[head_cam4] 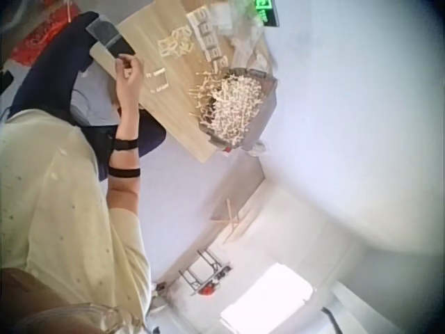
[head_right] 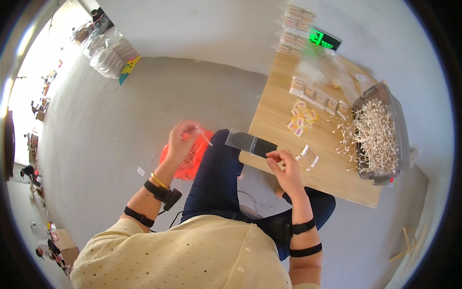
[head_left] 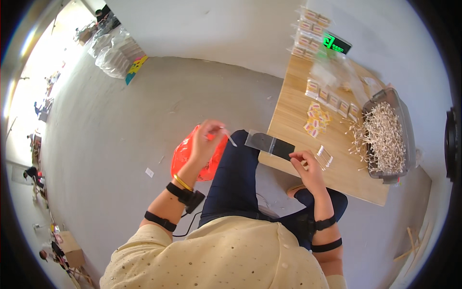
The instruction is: Counting and placing cotton swabs into small plastic bags.
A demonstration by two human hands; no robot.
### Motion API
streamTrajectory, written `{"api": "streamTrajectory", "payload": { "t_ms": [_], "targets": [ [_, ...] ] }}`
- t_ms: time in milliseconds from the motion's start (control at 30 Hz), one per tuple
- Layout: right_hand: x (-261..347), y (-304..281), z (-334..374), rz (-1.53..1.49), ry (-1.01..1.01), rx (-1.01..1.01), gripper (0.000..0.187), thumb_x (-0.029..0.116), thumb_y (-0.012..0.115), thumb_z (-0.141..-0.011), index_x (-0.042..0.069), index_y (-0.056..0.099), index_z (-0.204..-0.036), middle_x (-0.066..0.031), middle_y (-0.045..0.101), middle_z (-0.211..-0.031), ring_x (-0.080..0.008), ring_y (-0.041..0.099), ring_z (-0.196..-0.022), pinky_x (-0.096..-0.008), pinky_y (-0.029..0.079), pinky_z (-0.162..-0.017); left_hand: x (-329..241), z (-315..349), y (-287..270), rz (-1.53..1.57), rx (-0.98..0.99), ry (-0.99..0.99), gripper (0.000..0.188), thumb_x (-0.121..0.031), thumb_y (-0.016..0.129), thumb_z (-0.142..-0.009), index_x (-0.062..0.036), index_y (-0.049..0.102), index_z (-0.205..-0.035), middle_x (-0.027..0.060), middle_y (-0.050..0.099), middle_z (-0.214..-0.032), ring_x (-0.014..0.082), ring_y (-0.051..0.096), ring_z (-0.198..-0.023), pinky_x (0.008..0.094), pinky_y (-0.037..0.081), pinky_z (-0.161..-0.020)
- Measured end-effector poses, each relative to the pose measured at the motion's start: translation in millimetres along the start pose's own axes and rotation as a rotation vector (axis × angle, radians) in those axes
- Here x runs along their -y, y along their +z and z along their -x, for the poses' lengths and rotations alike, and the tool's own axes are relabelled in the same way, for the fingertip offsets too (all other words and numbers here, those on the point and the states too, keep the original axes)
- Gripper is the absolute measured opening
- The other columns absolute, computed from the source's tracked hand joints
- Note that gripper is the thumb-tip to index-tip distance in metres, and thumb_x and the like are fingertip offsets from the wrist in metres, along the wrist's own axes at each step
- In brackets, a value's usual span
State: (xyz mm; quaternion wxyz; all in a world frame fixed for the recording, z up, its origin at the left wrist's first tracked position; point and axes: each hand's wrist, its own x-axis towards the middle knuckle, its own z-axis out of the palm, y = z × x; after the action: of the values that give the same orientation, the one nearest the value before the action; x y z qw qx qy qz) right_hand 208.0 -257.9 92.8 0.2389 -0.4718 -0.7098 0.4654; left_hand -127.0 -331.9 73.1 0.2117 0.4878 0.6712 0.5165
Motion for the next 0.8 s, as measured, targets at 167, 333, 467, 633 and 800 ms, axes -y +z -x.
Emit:
{"api": "streamTrajectory", "payload": {
  "t_ms": [167, 333, 467, 633, 800],
  "targets": [
    [-17.8, 2.9, 5.4, -0.026, -0.015, 0.017, 0.015, 0.02, 0.07, -0.097, 0.007, 0.073, -0.104, -0.0005, 0.064, -0.099, -0.0125, 0.059, -0.089, -0.0299, 0.045, -0.074, 89.3, 20.9, -74.0, -0.333, -0.029, -0.196, 0.021, -0.013, 0.076, -0.089, -0.0047, 0.07, -0.107, 0.0104, 0.075, -0.101, 0.0246, 0.073, -0.097, 0.0366, 0.055, -0.088],
    [-28.7, -0.3, 10.5, -0.021, 0.016, -0.023, 0.016, 0.019, 0.07, -0.096, 0.005, 0.072, -0.104, -0.0022, 0.066, -0.094, -0.0142, 0.061, -0.086, -0.0304, 0.047, -0.075, 192.7, 64.2, -86.4, -0.942, -0.017, -0.051, 0.029, -0.02, 0.076, -0.086, -0.0087, 0.07, -0.111, 0.0108, 0.076, -0.096, 0.0274, 0.073, -0.092, 0.0415, 0.056, -0.083],
    [-64.7, -25.1, 20.5, 0.137, -0.027, -0.24, 0.013, 0.013, 0.071, -0.094, 0.002, 0.072, -0.101, -0.0076, 0.068, -0.09, -0.0187, 0.065, -0.083, -0.0327, 0.052, -0.078, 145.4, 38.8, -48.4, -0.697, 0.255, -0.353, 0.026, -0.016, 0.073, -0.088, -0.0127, 0.069, -0.113, 0.0092, 0.073, -0.089, 0.0258, 0.071, -0.081, 0.0417, 0.055, -0.073],
    [-125.1, -60.8, 39.4, 0.252, 0.103, -0.525, 0.009, 0.01, 0.074, -0.088, 0.004, 0.07, -0.093, -0.0103, 0.066, -0.089, -0.0243, 0.063, -0.083, -0.0374, 0.052, -0.079, 56.0, 3.1, 21.5, -0.267, 0.215, 0.003, 0.026, -0.009, 0.069, -0.09, -0.0111, 0.066, -0.115, 0.007, 0.066, -0.079, 0.0212, 0.064, -0.069, 0.0356, 0.052, -0.066],
    [-146.3, -51.0, 50.8, 0.463, 0.145, -0.546, 0.013, 0.007, 0.075, -0.082, 0.011, 0.071, -0.093, -0.0094, 0.063, -0.093, -0.0335, 0.058, -0.097, -0.0447, 0.048, -0.089, -20.8, 3.8, 116.2, -0.083, 0.611, 0.139, 0.023, -0.011, 0.072, -0.089, -0.0063, 0.068, -0.111, 0.0105, 0.069, -0.083, 0.0246, 0.069, -0.074, 0.0358, 0.055, -0.07]
  ]
}}
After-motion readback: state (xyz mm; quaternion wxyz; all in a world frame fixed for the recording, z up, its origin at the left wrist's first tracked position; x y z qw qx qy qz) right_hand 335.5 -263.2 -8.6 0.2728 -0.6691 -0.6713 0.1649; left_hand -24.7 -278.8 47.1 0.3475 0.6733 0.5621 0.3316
